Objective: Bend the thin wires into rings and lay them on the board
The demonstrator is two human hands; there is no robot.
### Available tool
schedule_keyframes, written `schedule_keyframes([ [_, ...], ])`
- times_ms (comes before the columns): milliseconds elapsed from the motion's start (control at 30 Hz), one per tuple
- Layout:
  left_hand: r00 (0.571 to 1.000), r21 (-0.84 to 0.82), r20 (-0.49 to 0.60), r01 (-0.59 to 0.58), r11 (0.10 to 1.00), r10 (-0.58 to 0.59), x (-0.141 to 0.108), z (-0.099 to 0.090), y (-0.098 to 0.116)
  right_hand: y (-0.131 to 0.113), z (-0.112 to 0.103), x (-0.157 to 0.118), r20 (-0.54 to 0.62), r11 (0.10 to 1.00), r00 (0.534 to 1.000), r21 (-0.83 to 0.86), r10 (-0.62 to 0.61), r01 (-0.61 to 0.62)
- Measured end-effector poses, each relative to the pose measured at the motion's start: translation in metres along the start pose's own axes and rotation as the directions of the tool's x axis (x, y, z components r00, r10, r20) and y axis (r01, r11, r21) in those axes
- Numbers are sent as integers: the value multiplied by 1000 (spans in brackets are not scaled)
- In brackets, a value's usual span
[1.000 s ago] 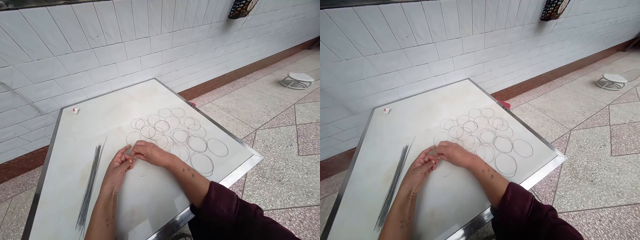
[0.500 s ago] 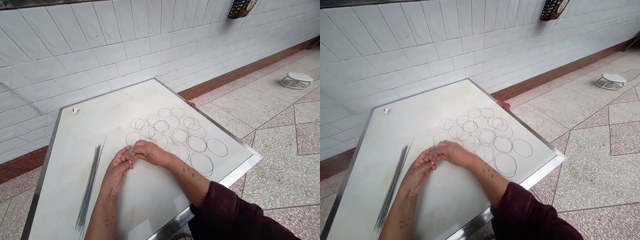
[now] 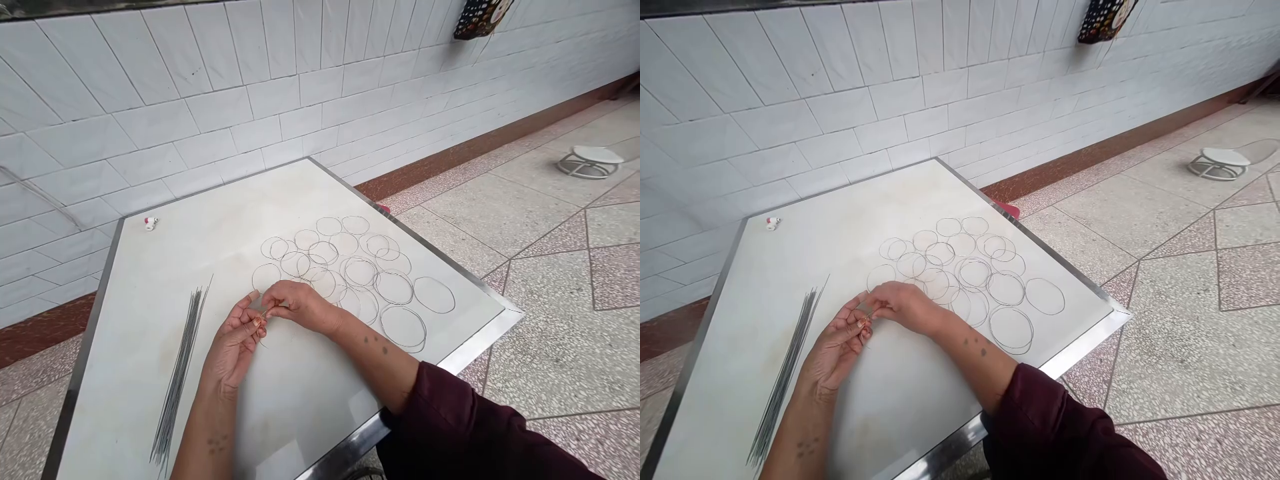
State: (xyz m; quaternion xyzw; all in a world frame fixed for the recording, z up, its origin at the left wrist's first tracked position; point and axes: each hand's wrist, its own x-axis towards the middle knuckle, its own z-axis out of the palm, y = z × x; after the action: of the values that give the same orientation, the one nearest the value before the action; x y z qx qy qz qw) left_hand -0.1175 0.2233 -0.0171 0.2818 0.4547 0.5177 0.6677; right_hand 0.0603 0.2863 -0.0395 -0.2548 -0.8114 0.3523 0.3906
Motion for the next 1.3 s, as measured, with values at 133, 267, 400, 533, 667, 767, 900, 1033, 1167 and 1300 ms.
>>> schedule_keyframes([
  [133,1000,18,1,6,1000,-6,-1,2,1,-2,-1,1,5,999,1000,-44,-7,7],
  [267,1000,30,-7,0,1000,1,-2,4,0,-1,-1,2,-8,994,998,-91,-61,60],
  [400,999,31,-12,-30,999,30,-1,4,-4,1,-1,2,36,988,996,-131,-83,87],
  [533,999,3,-24,-40,999,40,1,3,-6,0,0,2,19,992,999,-122,-41,43],
  [667,998,-77,-57,-30,997,26,1,3,-4,-2,0,1,-24,991,997,-111,-74,71],
  [767,994,-122,-110,-24,992,10,0,4,-2,-2,0,1,-24,976,993,-186,-118,111],
  [900,985,-184,-173,-32,982,-1,0,6,-2,-2,4,1,-32,946,990,-299,-140,125],
  [1033,975,-261,-219,-87,961,29,-1,9,-5,-6,12,1,-89,941,987,-326,-132,96],
  [1167,970,-304,-225,-156,940,88,-2,12,-9,-10,20,2,-152,950,983,-308,-104,53],
  [1300,949,-263,-251,-254,931,189,-2,16,-11,-13,27,0,-247,962,967,-273,-64,-6],
])
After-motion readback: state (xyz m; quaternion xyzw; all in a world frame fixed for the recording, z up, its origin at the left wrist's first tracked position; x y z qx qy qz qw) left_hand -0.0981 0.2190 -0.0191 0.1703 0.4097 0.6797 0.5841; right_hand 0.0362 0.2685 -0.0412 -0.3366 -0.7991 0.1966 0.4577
